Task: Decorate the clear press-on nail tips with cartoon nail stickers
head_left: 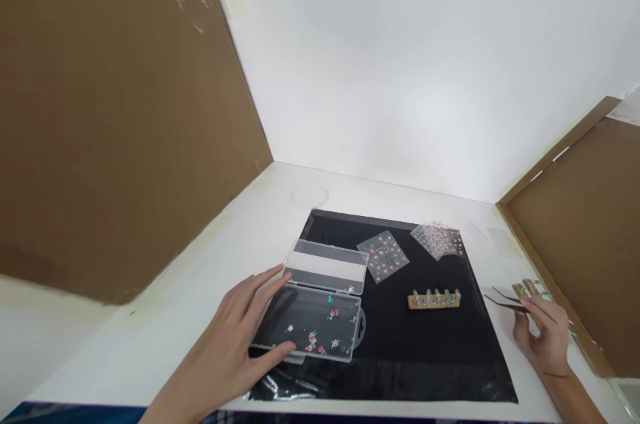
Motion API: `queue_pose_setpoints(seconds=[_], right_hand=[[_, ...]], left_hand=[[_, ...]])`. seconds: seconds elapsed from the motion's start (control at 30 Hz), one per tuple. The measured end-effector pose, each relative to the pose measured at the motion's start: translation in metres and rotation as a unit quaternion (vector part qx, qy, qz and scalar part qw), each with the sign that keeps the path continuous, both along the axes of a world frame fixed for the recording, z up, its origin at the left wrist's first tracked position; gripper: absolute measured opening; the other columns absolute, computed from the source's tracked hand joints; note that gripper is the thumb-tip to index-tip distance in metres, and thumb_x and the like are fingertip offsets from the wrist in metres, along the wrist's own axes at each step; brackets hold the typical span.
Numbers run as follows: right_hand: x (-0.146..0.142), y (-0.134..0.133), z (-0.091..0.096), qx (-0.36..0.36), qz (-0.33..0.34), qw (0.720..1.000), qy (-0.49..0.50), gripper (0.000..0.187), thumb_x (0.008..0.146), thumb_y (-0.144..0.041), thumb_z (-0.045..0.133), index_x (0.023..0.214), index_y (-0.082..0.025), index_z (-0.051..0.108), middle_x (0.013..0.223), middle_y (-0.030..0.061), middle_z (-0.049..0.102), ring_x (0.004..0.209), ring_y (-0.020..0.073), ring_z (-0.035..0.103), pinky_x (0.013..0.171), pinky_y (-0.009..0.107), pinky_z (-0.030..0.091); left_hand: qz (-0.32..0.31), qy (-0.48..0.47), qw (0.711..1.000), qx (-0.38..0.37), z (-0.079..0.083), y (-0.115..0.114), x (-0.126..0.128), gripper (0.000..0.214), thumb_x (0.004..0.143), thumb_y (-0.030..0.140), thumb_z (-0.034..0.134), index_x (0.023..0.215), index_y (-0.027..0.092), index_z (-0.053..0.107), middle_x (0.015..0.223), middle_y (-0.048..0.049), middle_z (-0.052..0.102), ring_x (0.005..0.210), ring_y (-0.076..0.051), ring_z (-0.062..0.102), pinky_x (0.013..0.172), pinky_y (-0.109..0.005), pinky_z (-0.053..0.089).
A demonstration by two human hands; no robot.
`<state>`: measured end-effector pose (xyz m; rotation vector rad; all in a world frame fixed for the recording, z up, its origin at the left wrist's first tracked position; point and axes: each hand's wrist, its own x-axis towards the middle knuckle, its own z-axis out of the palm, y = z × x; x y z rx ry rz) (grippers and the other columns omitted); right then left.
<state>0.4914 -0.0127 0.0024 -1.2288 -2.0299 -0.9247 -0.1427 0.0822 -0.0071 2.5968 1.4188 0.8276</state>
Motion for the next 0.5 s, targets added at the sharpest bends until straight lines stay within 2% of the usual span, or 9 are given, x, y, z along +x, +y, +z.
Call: queue_pose_setpoints(seconds=[0.13,0.23,0.4,0.5], right_hand=[[-0.002,0.0,-0.002,0.002,-0.013,1.0,0.018,0.039,0.107,-0.047,0.075,0.134,-0.019,0.069,0.127,0.0075,0.072,0.103,0.0201,0.073,0.088,0.04,0.066],[-0.006,0.0,-0.001,0.009,-0.024,0.999,0.033,0.037,0.107,-0.045,0.075,0.131,-0.019,0.069,0.121,0.0062,0.073,0.098,0.0183,0.072,0.084,0.037,0.066],[-0.01,0.001,0.006,0.013,-0.021,0.999,0.044,0.026,0.107,-0.041,0.075,0.118,-0.017,0.071,0.107,0.0022,0.073,0.087,0.0148,0.071,0.076,0.032,0.063],[-0.011,0.002,0.011,0.009,-0.01,0.999,0.039,0.014,0.102,-0.03,0.078,0.107,-0.018,0.071,0.096,0.0022,0.074,0.077,0.015,0.071,0.072,0.031,0.06]], left_hand=[[-0.001,-0.008,1.0,-0.018,0.001,-0.004,0.001,0.081,0.105,0.06,0.064,0.175,0.035,0.032,0.175,-0.0138,0.045,0.146,-0.037,0.063,0.101,-0.043,0.069],[0.003,-0.011,1.0,-0.019,0.006,-0.007,0.003,0.08,0.105,0.059,0.063,0.175,0.036,0.032,0.175,-0.016,0.042,0.142,-0.037,0.067,0.089,-0.038,0.072],[-0.032,-0.037,0.999,-0.006,0.011,-0.011,0.002,0.069,0.111,0.062,0.054,0.172,0.036,0.036,0.17,-0.0168,0.045,0.143,-0.034,0.066,0.097,-0.039,0.071],[-0.053,-0.073,0.996,-0.023,0.012,-0.014,0.0,0.064,0.114,0.065,0.047,0.17,0.037,0.039,0.17,-0.015,0.046,0.146,-0.032,0.064,0.1,-0.038,0.07]])
